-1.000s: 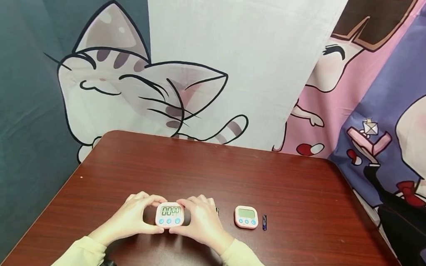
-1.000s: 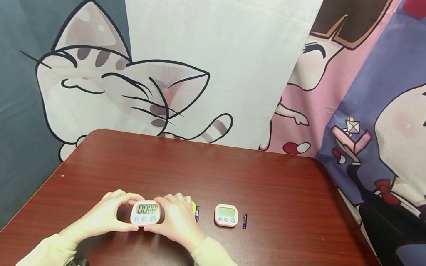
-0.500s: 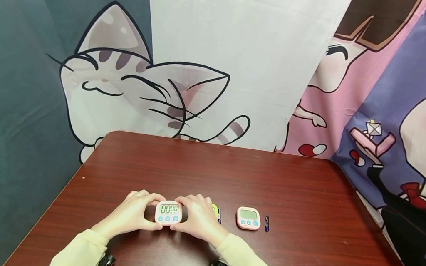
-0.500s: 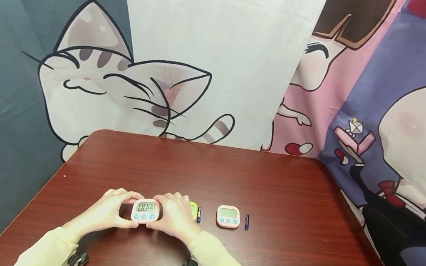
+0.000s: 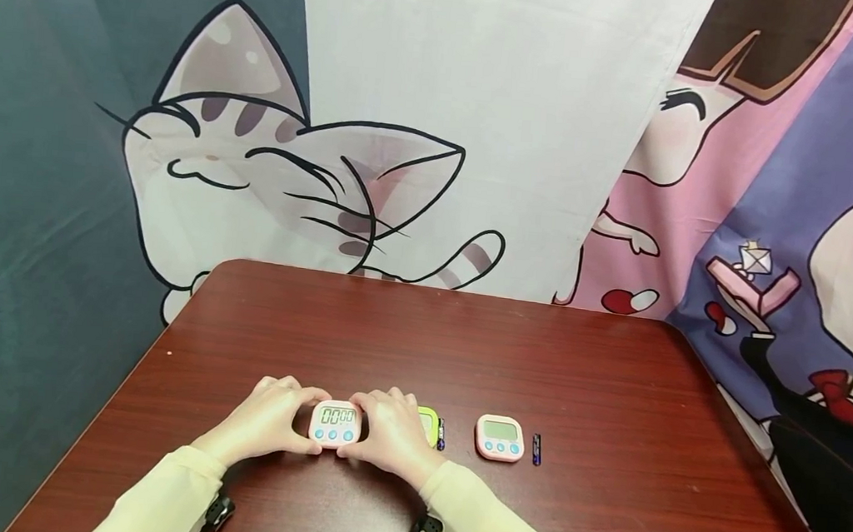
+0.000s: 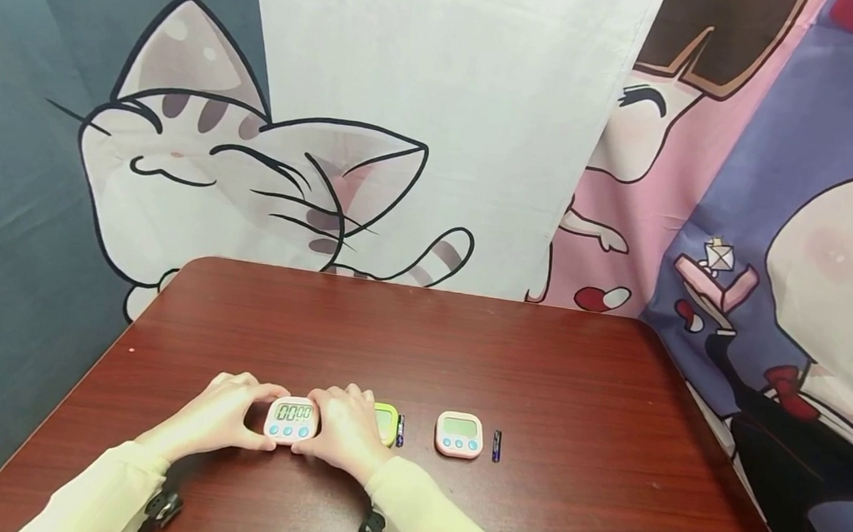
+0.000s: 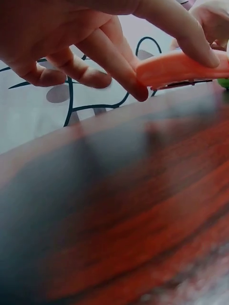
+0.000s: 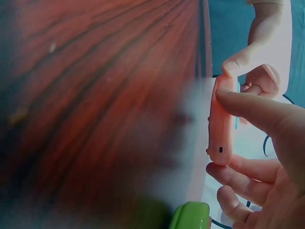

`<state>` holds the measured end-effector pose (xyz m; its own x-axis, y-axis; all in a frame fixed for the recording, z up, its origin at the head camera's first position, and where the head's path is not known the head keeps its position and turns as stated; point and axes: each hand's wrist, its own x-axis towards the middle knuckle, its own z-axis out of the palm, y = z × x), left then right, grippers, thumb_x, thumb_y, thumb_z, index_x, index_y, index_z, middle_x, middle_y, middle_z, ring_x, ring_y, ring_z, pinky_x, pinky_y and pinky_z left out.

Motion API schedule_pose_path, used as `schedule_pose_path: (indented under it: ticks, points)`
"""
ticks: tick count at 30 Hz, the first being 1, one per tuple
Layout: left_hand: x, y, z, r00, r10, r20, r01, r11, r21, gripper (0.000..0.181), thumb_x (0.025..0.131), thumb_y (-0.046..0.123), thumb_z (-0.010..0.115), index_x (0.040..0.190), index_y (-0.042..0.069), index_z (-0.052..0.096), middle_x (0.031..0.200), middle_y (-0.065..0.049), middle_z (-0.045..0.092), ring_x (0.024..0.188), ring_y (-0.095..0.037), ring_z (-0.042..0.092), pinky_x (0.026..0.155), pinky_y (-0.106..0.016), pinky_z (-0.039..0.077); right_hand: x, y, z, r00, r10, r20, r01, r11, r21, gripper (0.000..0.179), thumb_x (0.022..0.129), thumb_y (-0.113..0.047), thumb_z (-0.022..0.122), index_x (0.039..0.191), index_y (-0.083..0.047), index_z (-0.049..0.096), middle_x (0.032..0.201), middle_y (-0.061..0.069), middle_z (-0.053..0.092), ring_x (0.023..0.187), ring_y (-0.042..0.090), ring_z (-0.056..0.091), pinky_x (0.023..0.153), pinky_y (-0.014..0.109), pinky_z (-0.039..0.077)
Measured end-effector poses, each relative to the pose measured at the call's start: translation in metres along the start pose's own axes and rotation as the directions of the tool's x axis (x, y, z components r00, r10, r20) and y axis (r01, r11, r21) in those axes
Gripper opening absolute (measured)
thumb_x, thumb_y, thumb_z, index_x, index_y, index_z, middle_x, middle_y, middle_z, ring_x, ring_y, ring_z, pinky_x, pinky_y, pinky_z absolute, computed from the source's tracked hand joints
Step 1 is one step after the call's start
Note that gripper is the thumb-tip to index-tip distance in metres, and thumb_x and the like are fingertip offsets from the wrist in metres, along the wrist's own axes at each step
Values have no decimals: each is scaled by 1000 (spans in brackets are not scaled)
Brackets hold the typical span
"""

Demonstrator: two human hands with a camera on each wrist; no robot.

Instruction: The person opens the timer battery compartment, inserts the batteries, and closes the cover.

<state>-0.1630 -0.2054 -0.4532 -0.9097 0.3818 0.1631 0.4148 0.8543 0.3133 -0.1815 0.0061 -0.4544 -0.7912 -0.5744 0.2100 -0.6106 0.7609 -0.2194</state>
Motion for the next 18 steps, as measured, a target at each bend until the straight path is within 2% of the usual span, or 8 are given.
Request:
schedule_pose_path:
  ticks: [7,11,18]
  points:
    - [-1,0,4,999,43,-6,-42,998,41,55,58,42,86,104,16,69,76,13,61,76,-9,48,77,-37,35,2,-4,5,1000,-14,6,14,999,-39,59,59,-49,84,107,-20,66,93,-8,65,81,13,51,69,27,34]
    - [-1,-1,5,999,34,-8,-34,998,49,58,57,42,86,105,14,71,75,11,61,76,-10,48,76,-37,35,3,-6,7,1000,-3,8,3,999,-51,60,59,-49,84,108,-20,66,93,-8,65,80,13,51,68,27,34]
    - [2,-1,3,999,6,47,-8,999,49,61,61,42,86,110,11,70,77,9,61,77,-10,47,76,-36,34,4,-6,8,1000,10,14,-9,998,-56,62,60,-50,84,110,-18,66,94,-6,66,80,13,55,68,28,35]
